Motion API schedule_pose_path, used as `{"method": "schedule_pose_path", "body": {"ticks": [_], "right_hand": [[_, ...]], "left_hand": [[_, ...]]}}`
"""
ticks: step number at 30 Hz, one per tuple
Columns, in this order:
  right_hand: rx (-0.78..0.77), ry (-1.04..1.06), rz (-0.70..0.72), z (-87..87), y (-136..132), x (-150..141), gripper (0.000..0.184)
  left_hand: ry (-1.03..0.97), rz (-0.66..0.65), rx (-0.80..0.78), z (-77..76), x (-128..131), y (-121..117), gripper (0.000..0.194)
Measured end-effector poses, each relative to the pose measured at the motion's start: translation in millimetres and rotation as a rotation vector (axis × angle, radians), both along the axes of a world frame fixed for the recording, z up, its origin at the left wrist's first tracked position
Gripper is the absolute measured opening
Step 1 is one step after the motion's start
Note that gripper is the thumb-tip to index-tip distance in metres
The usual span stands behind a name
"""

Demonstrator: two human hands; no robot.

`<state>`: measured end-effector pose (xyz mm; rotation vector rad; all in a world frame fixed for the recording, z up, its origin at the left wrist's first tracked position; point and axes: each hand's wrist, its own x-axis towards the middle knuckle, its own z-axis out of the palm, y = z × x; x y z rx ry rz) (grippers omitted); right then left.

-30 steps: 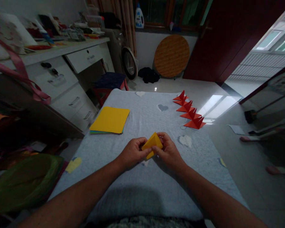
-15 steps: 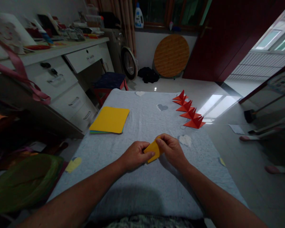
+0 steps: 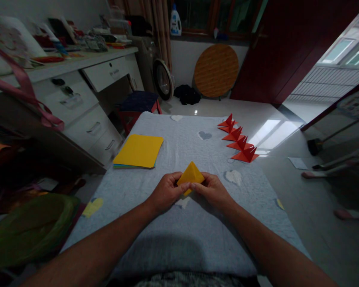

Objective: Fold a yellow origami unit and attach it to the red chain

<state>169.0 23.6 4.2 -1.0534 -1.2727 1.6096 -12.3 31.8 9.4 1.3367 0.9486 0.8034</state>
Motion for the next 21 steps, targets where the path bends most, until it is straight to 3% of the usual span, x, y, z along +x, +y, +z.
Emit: {"method": "schedule_pose_path", "body": {"ticks": [7, 15, 21], "right_hand": [[0.035, -0.114, -0.019, 3.6, -1, 4, 0.030], [0.145, -0.185, 0.070, 6.7, 0, 10, 0.015], [0.635, -0.370, -0.315, 11.2, -8, 3, 0.024]], "left_hand": [[-0.020, -0.087, -0.030, 0.4, -3, 2, 0.033], [0.036, -0.057, 0.023, 1.9, -6, 2, 0.033], [0.183, 0.026, 0.166, 4.5, -3, 1, 0.030]]}}
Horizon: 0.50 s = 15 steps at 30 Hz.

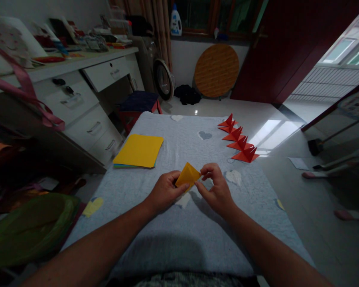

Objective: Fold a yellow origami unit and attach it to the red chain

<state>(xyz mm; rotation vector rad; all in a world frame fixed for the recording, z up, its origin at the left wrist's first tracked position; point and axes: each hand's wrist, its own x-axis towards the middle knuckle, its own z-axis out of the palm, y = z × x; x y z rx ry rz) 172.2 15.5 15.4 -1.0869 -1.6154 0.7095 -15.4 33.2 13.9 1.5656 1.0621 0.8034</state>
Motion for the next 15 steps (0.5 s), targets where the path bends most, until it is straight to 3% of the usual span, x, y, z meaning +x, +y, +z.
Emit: {"method": "schedule_pose_path", "body": {"ticks": [3, 10, 15], "right_hand": [[0.102, -0.082, -0.020, 2.5, -3.2, -2.5, 0.017], [0.051, -0.102, 0.019, -3.5, -2.3, -2.5, 0.008], [0.017, -0.089, 0.071, -2.5, -2.7, -1.9, 0.009]], "left_hand": [[0.019, 0.008, 0.030, 1.5, 4.3, -3.7, 0.029], [0.107, -0.056, 0.156, 2.1, 7.1, -7.8, 0.023], [0.072, -0.139, 0.137, 5.6, 4.1, -8.2, 0.029]]}}
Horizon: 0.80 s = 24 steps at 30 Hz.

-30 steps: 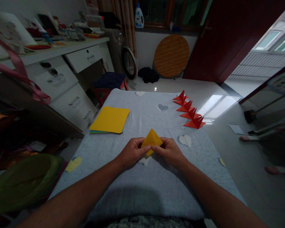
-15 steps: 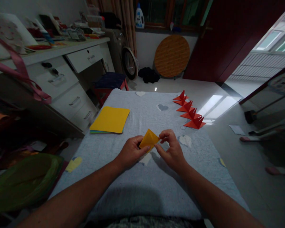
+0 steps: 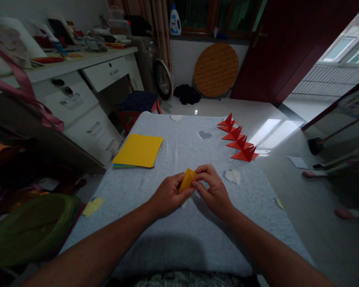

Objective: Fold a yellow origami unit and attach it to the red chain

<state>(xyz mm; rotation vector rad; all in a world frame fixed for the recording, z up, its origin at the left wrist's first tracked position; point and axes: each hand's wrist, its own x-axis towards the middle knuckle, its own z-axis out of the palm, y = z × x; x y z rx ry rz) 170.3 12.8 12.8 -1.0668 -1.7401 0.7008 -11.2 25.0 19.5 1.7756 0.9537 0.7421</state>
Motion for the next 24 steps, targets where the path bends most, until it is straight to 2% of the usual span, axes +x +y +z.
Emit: {"method": "schedule_pose_path", "body": {"ticks": [4, 15, 17, 21, 24], "right_hand": [[-0.014, 0.023, 0.026, 2.7, -0.9, -0.3, 0.009], [-0.019, 0.035, 0.056, 3.5, -0.9, -1.9, 0.009], [-0.015, 0.054, 0.055, 4.9, -1.7, -1.6, 0.008], [-0.047, 0.070, 0.021, 7.0, -1.9, -0.9, 0.023], [-0.009, 0.042, 0.062, 6.6, -0.7, -0.7, 0.014]], "left_hand": [[-0.025, -0.030, 0.000, 1.5, -1.6, 1.4, 0.032], [-0.006, -0.006, -0.083, -5.8, -2.5, 2.2, 0.045], [-0.001, 0.003, -0.067, -4.5, -2.1, 1.6, 0.045], [0.057, 0.014, 0.014, -2.5, -1.3, 0.3, 0.048], [0.082, 0.005, 0.075, -3.1, -0.8, -0.4, 0.048]]}}
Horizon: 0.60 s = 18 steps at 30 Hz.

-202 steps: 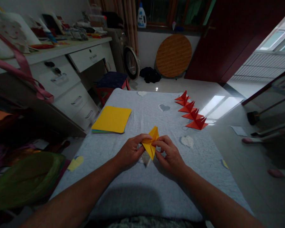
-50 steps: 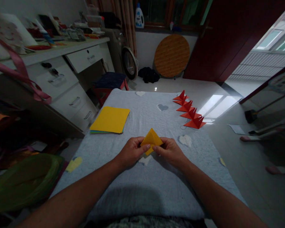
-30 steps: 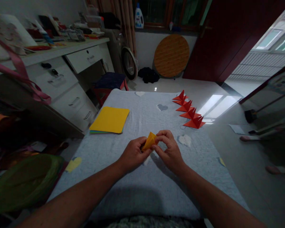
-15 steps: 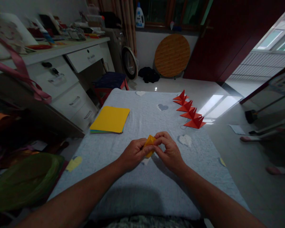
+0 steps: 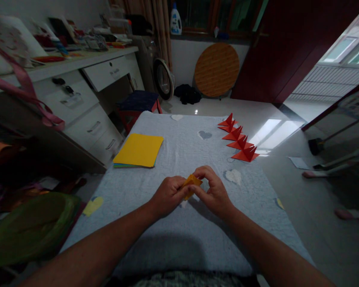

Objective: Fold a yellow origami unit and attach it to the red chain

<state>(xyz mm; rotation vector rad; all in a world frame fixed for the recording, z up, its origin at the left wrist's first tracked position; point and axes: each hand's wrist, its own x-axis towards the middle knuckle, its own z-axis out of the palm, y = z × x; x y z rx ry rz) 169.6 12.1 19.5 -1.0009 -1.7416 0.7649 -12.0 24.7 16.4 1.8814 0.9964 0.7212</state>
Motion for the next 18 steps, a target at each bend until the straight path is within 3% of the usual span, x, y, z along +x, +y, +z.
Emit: {"method": "schedule_pose_path", "body": {"ticks": [6, 18], "right_hand": [[0.106, 0.019, -0.095, -0.7, -1.6, -0.3, 0.018], [0.093, -0.031, -0.046, -0.2, -4.2, 0.5, 0.008]], "left_hand": [[0.029, 0.017, 0.008, -2.3, 0.6, 0.0, 0.044], [0.046, -0.055, 0.085, -0.8, 1.5, -0.3, 0.035]]}}
